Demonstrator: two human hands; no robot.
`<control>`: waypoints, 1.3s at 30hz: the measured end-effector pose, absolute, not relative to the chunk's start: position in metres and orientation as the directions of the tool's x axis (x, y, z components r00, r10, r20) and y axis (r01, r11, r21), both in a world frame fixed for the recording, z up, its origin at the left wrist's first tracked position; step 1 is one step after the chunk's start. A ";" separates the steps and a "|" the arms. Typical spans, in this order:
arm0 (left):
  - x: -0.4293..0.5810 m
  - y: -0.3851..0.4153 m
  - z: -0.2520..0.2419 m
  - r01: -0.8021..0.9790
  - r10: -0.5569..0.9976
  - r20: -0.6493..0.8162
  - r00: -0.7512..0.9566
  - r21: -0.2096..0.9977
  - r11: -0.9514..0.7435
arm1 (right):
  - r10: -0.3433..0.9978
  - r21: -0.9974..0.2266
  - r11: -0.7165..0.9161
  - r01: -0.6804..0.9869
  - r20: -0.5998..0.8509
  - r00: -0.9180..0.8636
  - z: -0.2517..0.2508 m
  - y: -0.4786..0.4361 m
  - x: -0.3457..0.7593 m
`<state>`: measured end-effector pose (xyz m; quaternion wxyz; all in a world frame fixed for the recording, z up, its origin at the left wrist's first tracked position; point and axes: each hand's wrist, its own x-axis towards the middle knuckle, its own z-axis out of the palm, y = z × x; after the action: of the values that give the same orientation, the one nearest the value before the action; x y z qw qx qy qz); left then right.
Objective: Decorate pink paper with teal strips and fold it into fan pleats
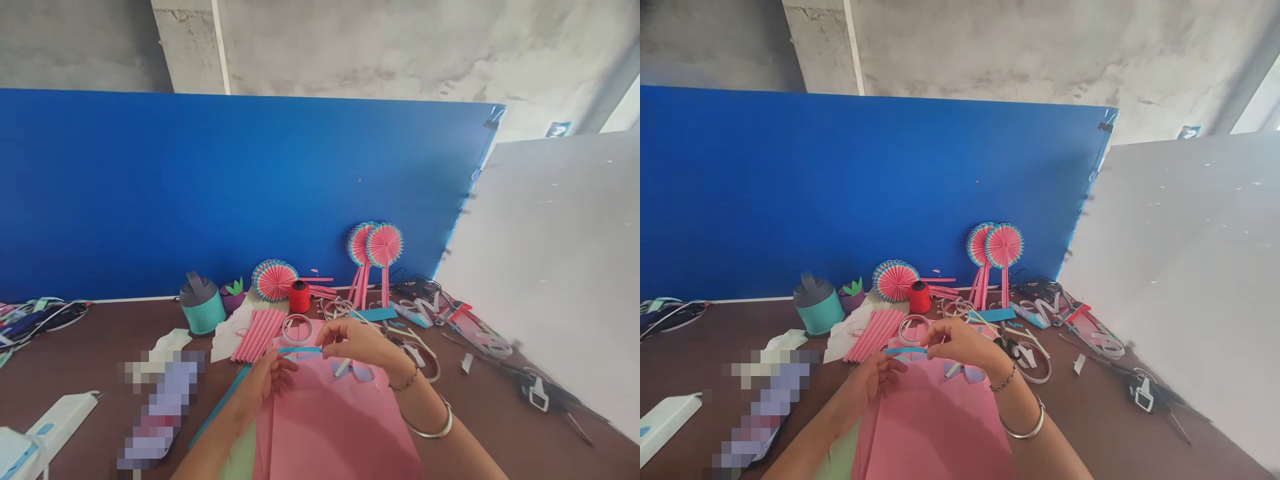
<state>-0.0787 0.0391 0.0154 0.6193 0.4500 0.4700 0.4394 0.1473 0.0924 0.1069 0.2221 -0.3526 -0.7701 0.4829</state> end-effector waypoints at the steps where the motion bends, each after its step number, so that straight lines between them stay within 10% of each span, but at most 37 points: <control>1: -0.079 0.037 0.017 -0.159 0.967 -0.186 0.173 0.964 0.214 | 0.749 -0.896 0.291 0.336 -0.005 -0.663 0.107 0.091 0.145; 19: -0.089 0.033 0.031 0.222 0.972 -0.236 0.008 0.948 0.228 | 0.826 -0.710 0.133 0.692 -0.306 -0.473 0.075 0.093 0.155; 39: -0.090 0.026 0.036 0.523 0.954 -0.301 0.003 0.813 0.255 | 0.925 -0.668 0.290 0.686 0.011 -0.380 0.010 0.068 0.157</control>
<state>-0.0898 0.0263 0.0357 0.4358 0.5581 0.6616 0.2467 0.1570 0.0682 0.0096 0.2034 -0.5184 -0.7768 0.2939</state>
